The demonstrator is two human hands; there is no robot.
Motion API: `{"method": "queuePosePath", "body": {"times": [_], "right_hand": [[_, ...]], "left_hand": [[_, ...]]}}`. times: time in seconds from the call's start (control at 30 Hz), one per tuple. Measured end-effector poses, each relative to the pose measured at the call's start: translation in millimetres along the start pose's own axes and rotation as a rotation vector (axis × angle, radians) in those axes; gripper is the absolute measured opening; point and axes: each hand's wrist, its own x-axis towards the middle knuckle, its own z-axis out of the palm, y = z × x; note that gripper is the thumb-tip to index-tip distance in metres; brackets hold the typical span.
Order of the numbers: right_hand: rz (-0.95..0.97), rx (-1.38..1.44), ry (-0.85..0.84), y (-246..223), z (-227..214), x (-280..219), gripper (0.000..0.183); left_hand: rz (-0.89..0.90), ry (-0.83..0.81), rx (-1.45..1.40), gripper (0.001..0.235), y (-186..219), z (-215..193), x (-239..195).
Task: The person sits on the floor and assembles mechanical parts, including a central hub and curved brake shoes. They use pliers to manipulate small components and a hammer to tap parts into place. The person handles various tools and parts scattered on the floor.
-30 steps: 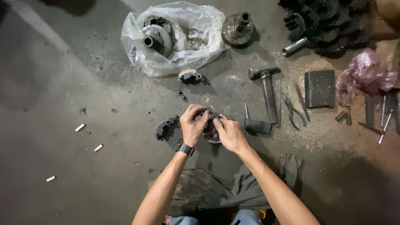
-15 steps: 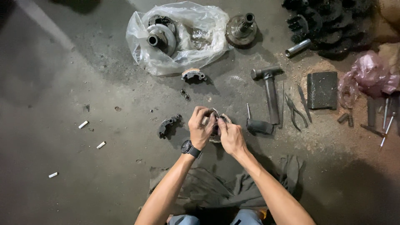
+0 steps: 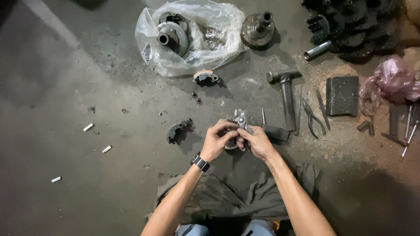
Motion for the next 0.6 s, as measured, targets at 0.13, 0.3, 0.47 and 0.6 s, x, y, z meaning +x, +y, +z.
{"method": "queuePosePath", "body": {"times": [0.13, 0.3, 0.47, 0.6], "right_hand": [[0.047, -0.059, 0.048, -9.4, 4.4, -3.6, 0.025], [0.036, -0.309, 0.185, -12.2, -6.9, 0.0, 0.042], [0.003, -0.403, 0.19, -16.1, -5.7, -13.5, 0.045], [0.024, -0.46, 0.22, -9.1, -10.7, -22.4, 0.045]], "left_hand": [[0.061, 0.049, 0.114, 0.01, -10.1, -10.2, 6.4], [0.029, 0.186, 0.502, 0.014, -4.9, -38.2, 31.4], [0.147, 0.083, 0.718, 0.014, -29.3, -43.3, 52.2], [0.199, -0.061, 0.879, 0.014, -31.3, -35.0, 61.9]]}}
